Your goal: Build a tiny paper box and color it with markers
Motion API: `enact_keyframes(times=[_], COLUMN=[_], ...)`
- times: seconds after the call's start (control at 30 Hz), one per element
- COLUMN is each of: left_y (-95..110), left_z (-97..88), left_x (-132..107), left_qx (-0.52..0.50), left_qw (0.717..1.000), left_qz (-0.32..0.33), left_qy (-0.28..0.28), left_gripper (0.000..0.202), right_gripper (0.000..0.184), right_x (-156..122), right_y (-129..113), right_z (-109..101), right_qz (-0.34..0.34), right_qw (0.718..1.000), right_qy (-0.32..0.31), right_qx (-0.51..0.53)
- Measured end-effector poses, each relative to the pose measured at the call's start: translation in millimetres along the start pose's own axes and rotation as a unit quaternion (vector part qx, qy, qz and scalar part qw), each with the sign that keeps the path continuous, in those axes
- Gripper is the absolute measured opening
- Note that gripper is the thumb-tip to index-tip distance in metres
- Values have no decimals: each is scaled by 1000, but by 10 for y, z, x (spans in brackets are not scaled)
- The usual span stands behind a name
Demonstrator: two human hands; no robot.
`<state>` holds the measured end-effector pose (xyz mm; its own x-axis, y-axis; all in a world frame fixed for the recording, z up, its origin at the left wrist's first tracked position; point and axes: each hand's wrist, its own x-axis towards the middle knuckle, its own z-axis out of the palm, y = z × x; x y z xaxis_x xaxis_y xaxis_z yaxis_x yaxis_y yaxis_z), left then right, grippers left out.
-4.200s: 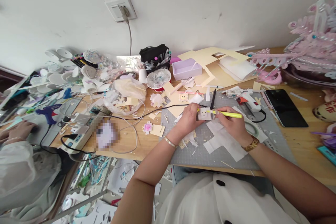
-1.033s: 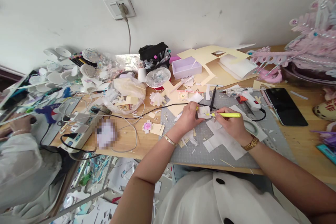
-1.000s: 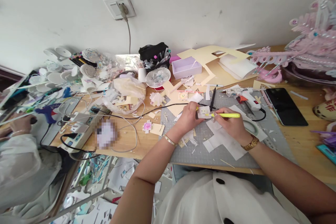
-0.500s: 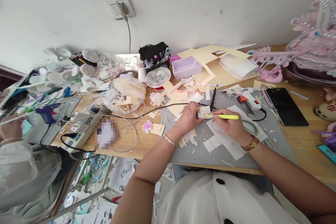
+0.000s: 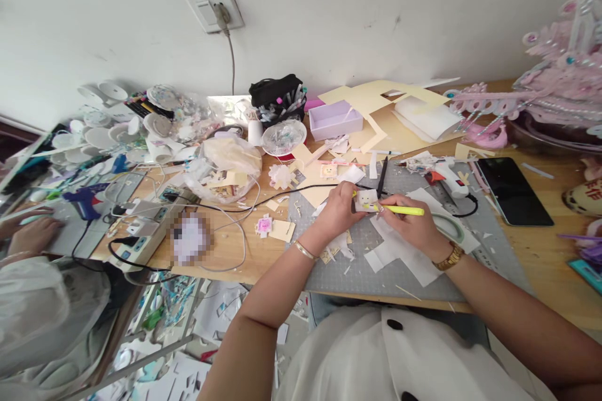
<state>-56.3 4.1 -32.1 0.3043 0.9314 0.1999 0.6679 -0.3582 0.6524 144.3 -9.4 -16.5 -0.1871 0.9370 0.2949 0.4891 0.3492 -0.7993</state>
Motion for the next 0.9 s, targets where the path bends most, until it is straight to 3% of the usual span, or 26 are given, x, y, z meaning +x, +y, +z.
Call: enact_keyframes(times=[0.47,0.9], left_y=[22,6], left_z=[-11,0], left_x=[-5,-10], left_qx=[2,-4], left_qw=[1000,1000], left_qz=[5,7], left_qy=[2,14], left_gripper=[45,47], right_gripper=[14,9], right_x=[-6,-11], right_y=[-2,-1], right_z=[2,-5], right_qz=[-30,-36], right_qw=[999,999], right_qy=[-23,12], right_qx=[-36,-38])
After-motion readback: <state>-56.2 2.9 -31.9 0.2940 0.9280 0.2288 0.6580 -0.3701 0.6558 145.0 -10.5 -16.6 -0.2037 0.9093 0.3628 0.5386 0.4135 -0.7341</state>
